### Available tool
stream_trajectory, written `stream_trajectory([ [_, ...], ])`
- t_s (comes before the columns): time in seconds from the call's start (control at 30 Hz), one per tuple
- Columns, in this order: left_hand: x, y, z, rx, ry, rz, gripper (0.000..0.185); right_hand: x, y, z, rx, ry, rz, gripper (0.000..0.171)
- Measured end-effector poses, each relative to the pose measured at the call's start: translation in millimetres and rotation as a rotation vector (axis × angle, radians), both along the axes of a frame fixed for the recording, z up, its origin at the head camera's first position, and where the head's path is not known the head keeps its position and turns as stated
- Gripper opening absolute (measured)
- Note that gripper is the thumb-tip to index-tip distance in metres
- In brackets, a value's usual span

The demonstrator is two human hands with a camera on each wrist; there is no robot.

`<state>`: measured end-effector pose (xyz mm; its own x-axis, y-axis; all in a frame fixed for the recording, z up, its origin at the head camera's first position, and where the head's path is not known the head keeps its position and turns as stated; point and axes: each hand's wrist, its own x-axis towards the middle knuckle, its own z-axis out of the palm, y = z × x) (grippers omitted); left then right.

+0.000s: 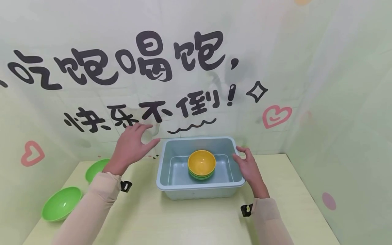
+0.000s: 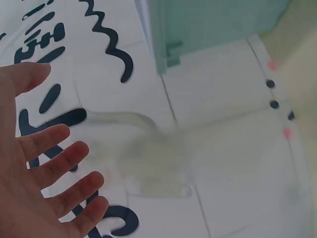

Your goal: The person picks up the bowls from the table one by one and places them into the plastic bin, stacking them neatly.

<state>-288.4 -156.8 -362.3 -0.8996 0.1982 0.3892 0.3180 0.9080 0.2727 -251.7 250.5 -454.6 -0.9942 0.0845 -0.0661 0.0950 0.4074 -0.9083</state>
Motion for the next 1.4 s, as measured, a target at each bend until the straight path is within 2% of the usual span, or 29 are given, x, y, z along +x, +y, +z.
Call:
stream_trajectory([
  [0.33, 9.4, -45, -21.3, -0.014, -0.025, 0.124, 0.074, -0.1, 0, 0.5, -0.006, 0.006, 0.001, 0.058],
  [0.47, 12.0, -58, -30.9, 0.011, -0.046, 0.163, 0.078, 1.1, 1, 2.0, 0.005, -0.001, -0.001, 0.059],
  [0.83, 7.7, -93, -64.9, 0.031, -0.145, 0.258, 0.087, 0.4, 0, 1.4, -0.006, -0.006, 0.001, 0.058],
  [0.97, 7.2, -107, -73.9, 0.032, -0.166, 0.294, 0.089, 1.1, 0, 1.8, -0.013, -0.002, 0.001, 0.058],
  [1.4, 13.2, -144, -98.2, 0.037, -0.339, 0.379, 0.109, -1.5, 1, -0.2, -0.001, -0.008, 0.005, 0.057],
])
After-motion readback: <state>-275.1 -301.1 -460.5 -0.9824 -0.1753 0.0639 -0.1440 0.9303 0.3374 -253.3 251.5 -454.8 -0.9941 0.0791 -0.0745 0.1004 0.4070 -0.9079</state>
